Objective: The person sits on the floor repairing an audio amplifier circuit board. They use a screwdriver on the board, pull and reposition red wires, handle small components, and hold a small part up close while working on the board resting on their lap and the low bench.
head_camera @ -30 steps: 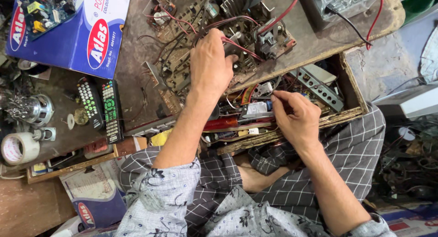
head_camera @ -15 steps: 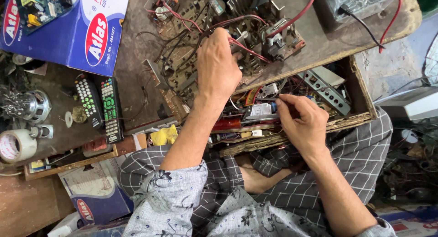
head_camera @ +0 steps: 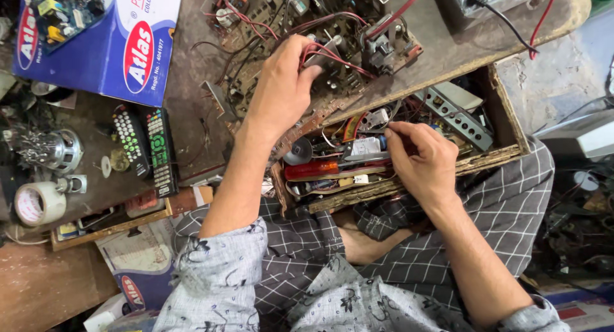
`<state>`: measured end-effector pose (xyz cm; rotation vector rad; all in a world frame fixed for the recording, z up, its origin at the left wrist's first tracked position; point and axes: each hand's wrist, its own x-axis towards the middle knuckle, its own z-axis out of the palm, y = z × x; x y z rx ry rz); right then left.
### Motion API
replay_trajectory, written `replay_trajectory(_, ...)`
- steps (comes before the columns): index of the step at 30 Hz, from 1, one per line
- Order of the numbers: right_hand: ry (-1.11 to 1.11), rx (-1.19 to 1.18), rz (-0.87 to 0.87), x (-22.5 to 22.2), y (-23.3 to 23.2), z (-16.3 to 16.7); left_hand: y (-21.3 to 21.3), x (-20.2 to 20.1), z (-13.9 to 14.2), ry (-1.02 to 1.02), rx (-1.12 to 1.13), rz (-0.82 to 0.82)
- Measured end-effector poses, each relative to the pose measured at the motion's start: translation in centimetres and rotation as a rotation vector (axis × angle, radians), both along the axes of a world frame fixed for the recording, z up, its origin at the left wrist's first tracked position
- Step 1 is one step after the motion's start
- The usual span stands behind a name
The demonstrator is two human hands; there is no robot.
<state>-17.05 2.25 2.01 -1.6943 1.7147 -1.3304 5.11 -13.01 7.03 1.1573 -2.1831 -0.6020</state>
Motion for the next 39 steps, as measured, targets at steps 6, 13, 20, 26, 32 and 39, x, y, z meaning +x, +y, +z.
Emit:
replay_trajectory(6,-0.254,0.355,-0.056,0.3,-0.8,0.0,-0.4,-1.3,0.8,0.010,0.023,0.072)
replay_trajectory(13,-0.827,0.346,0.128,2.0,-3.3,-1.4,-1.7,-1.6,4.0,-0.009,0.160,0.117)
replay_trajectory(20,-1.028,0.113,0.166,2.6,-5.5,0.1,-3.0,-1.4,6.9,0.092,0.213,0.033)
replay_trajectory(26,-0.995,0.057,0.151,3.2,-4.8,0.4,-0.8,-2.3,7.2,0.049,0.167,0.052)
replay_trajectory(32,-1.046,0.072,0.123,4.4,-3.1,-0.8,0.9,-3.2,7.0,-0.047,0.141,0.138)
replay_trajectory(39,-1.058,0.077,0.126,4.3,-3.2,-0.8,0.9,-3.5,6.7,-0.065,0.102,0.162)
